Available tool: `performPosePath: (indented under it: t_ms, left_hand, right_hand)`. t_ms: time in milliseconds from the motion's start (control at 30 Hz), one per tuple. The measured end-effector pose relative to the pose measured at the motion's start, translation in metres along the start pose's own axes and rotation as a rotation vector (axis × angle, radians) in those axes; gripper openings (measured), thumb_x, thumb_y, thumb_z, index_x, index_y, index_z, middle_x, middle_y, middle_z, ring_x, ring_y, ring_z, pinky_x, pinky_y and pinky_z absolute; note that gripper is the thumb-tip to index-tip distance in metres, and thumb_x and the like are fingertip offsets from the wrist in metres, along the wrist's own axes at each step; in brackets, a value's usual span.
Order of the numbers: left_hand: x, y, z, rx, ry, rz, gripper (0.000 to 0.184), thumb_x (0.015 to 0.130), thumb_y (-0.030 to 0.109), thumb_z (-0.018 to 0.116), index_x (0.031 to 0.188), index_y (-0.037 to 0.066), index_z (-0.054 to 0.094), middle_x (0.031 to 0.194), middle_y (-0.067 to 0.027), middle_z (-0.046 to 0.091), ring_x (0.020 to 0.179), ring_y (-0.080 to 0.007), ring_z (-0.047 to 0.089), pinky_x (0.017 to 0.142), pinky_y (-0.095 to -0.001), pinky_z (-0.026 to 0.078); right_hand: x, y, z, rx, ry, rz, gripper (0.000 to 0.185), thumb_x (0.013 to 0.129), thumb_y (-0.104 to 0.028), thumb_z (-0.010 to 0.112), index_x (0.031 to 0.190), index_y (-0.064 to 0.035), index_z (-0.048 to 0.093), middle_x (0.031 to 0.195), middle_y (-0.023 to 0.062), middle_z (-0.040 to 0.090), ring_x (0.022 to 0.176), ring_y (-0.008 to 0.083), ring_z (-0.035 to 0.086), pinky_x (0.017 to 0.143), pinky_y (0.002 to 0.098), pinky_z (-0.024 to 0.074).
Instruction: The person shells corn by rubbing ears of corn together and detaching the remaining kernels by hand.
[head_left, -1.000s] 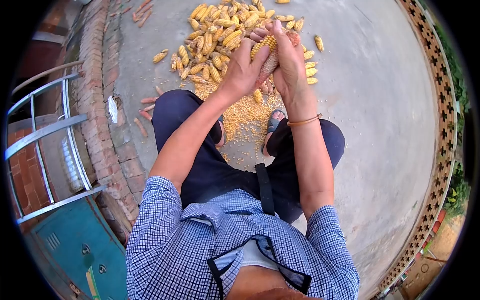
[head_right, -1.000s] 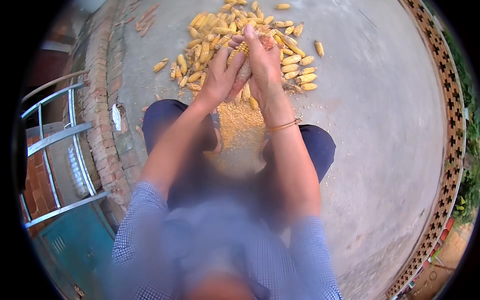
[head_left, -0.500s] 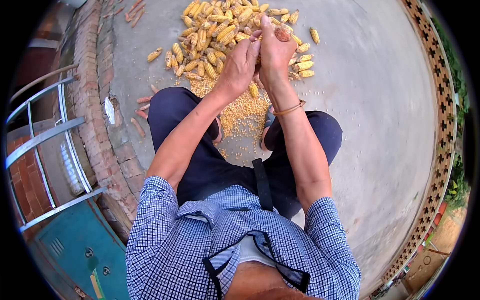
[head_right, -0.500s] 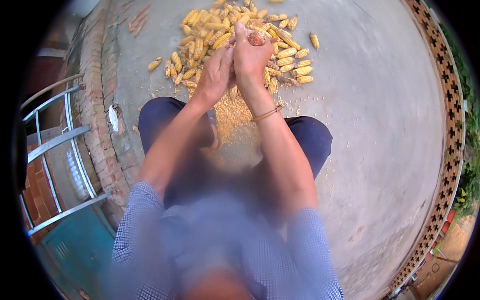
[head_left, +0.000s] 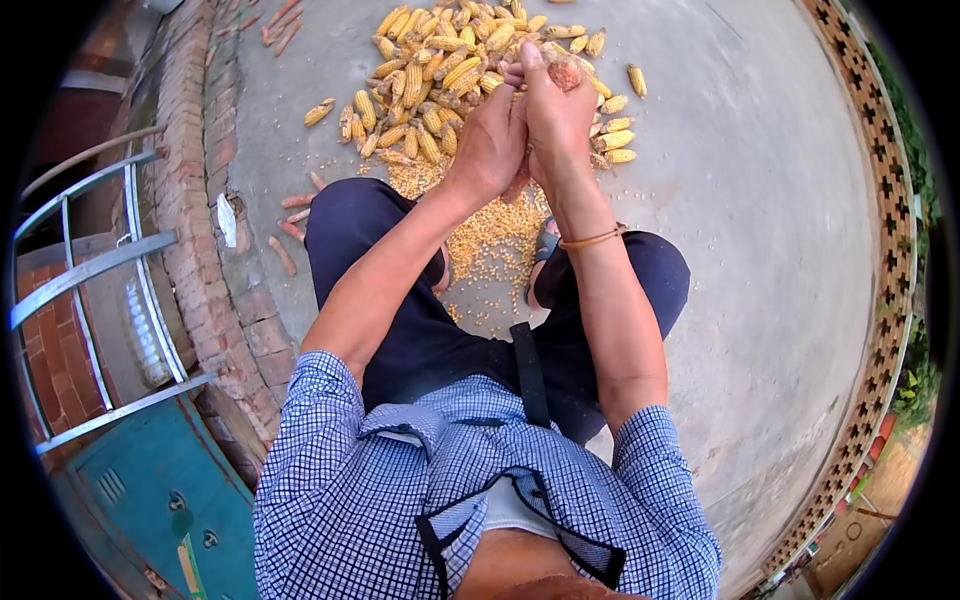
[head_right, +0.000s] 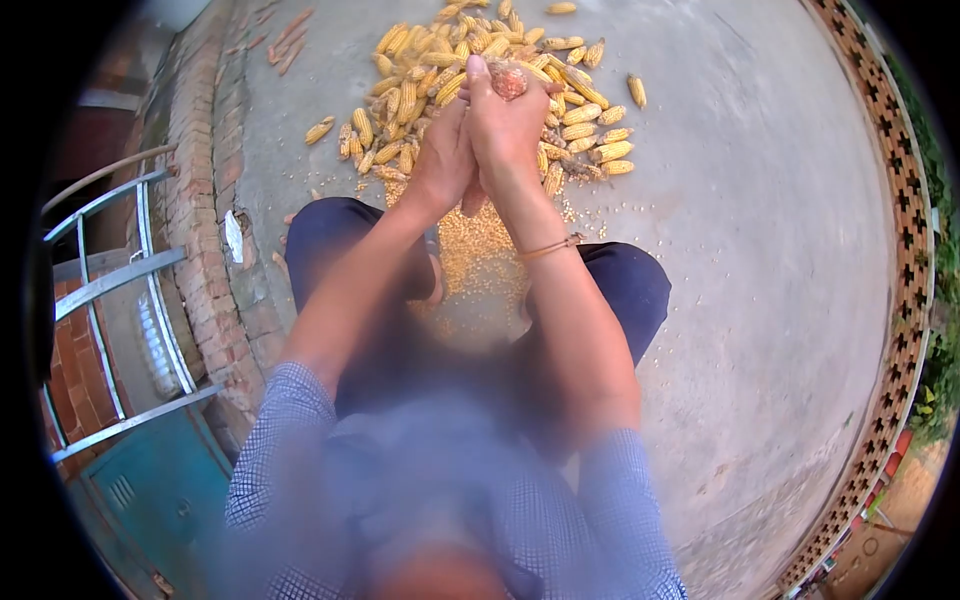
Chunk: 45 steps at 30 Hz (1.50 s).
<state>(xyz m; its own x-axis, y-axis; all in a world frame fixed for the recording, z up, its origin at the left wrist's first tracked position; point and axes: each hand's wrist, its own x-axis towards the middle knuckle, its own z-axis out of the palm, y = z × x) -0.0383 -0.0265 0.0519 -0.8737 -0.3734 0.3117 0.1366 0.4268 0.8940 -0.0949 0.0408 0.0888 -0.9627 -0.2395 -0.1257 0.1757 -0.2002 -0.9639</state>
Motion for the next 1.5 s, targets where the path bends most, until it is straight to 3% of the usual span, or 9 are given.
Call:
performPosePath:
  t_ms: [67, 167, 267, 400, 600, 733, 833, 1033, 1500]
  left_hand:
    - [-0.005, -0.004, 0.003, 0.052, -0.036, -0.028, 0.036, 0.105, 0.029, 0.041, 0.119, -0.002, 0.051, 0.092, -0.0238, 0.067, 0.084, -0.0407, 0.066, 0.071, -0.0458, 0.050]
    - [-0.006, 0.006, 0.000, -0.019, -0.056, -0.081, 0.040, 0.106, 0.031, 0.041, 0.121, -0.004, 0.054, 0.101, -0.0156, 0.068, 0.093, -0.0215, 0.066, 0.081, -0.0343, 0.050]
    - [-0.009, 0.004, -0.001, -0.044, -0.069, -0.107, 0.043, 0.106, 0.031, 0.040, 0.129, -0.004, 0.049, 0.092, -0.0223, 0.067, 0.083, -0.0317, 0.068, 0.070, -0.0408, 0.050]
    - [-0.007, 0.010, -0.007, -0.344, -0.201, -0.305, 0.047, 0.107, 0.034, 0.041, 0.134, -0.004, 0.048, 0.080, -0.0040, 0.061, 0.066, -0.0131, 0.054, 0.063, -0.0313, 0.048]
    - [0.000, 0.016, -0.020, -0.499, -0.246, -0.398, 0.051, 0.105, 0.036, 0.045, 0.142, 0.001, 0.044, 0.082, -0.0013, 0.056, 0.055, -0.0060, 0.042, 0.047, -0.0211, 0.034]
    - [0.001, 0.005, -0.025, -0.552, -0.206, -0.492, 0.040, 0.105, 0.037, 0.046, 0.119, 0.001, 0.054, 0.083, -0.0038, 0.056, 0.063, -0.0073, 0.046, 0.048, -0.0227, 0.036]
    - [0.003, -0.022, -0.010, 0.007, -0.033, -0.103, 0.038, 0.103, 0.038, 0.049, 0.101, 0.000, 0.052, 0.076, -0.0078, 0.057, 0.053, -0.0115, 0.050, 0.050, -0.0285, 0.040]
    - [-0.001, 0.014, -0.006, -0.230, -0.153, -0.198, 0.036, 0.107, 0.030, 0.040, 0.116, -0.003, 0.052, 0.082, -0.0138, 0.062, 0.073, -0.0207, 0.063, 0.067, -0.0370, 0.049]
    - [-0.006, 0.009, -0.011, -0.471, -0.190, -0.293, 0.046, 0.106, 0.032, 0.045, 0.140, 0.001, 0.047, 0.072, 0.0014, 0.051, 0.058, -0.0048, 0.045, 0.052, -0.0230, 0.039]
  right_hand:
    - [-0.002, -0.002, 0.003, -0.013, 0.044, -0.039, 0.020, 0.093, -0.016, 0.067, 0.090, 0.0035, 0.061, 0.078, 0.0093, 0.068, 0.069, 0.0149, 0.064, 0.064, 0.0292, 0.0513]
    - [-0.001, 0.001, 0.001, -0.015, 0.052, -0.066, 0.021, 0.093, -0.015, 0.067, 0.087, 0.0040, 0.061, 0.075, 0.0094, 0.068, 0.065, 0.0149, 0.064, 0.061, 0.0291, 0.0510]
    - [0.005, 0.006, -0.003, -0.022, 0.078, -0.083, 0.023, 0.091, -0.015, 0.068, 0.081, 0.0037, 0.062, 0.071, 0.0097, 0.068, 0.061, 0.0144, 0.063, 0.057, 0.0288, 0.0502]
    - [0.009, 0.012, -0.007, -0.004, 0.097, -0.084, 0.026, 0.088, -0.019, 0.072, 0.075, 0.0025, 0.065, 0.065, 0.0089, 0.067, 0.055, 0.0132, 0.061, 0.053, 0.0288, 0.0498]
    - [0.020, 0.003, -0.023, 0.055, -0.112, 0.043, 0.031, 0.091, -0.028, 0.071, 0.086, 0.0031, 0.069, 0.075, 0.0088, 0.068, 0.064, 0.0137, 0.062, 0.059, 0.0277, 0.0509]
    - [0.016, -0.008, -0.026, 0.120, -0.247, 0.107, 0.037, 0.094, -0.032, 0.067, 0.101, 0.0042, 0.067, 0.091, 0.0126, 0.071, 0.087, 0.0176, 0.066, 0.077, 0.0297, 0.0541]
    - [0.015, -0.006, -0.023, 0.175, -0.232, 0.075, 0.036, 0.094, -0.030, 0.067, 0.104, 0.0047, 0.065, 0.093, 0.0126, 0.070, 0.086, 0.0179, 0.066, 0.078, 0.0306, 0.0544]
    - [0.001, 0.000, 0.001, 0.162, -0.023, 0.022, 0.024, 0.095, -0.019, 0.066, 0.098, 0.0039, 0.063, 0.087, 0.0098, 0.068, 0.077, 0.0158, 0.065, 0.069, 0.0290, 0.0528]
    - [0.017, 0.013, -0.010, -0.011, 0.018, -0.066, 0.033, 0.092, -0.026, 0.069, 0.075, 0.0028, 0.067, 0.067, 0.0081, 0.067, 0.055, 0.0132, 0.058, 0.049, 0.0290, 0.0471]
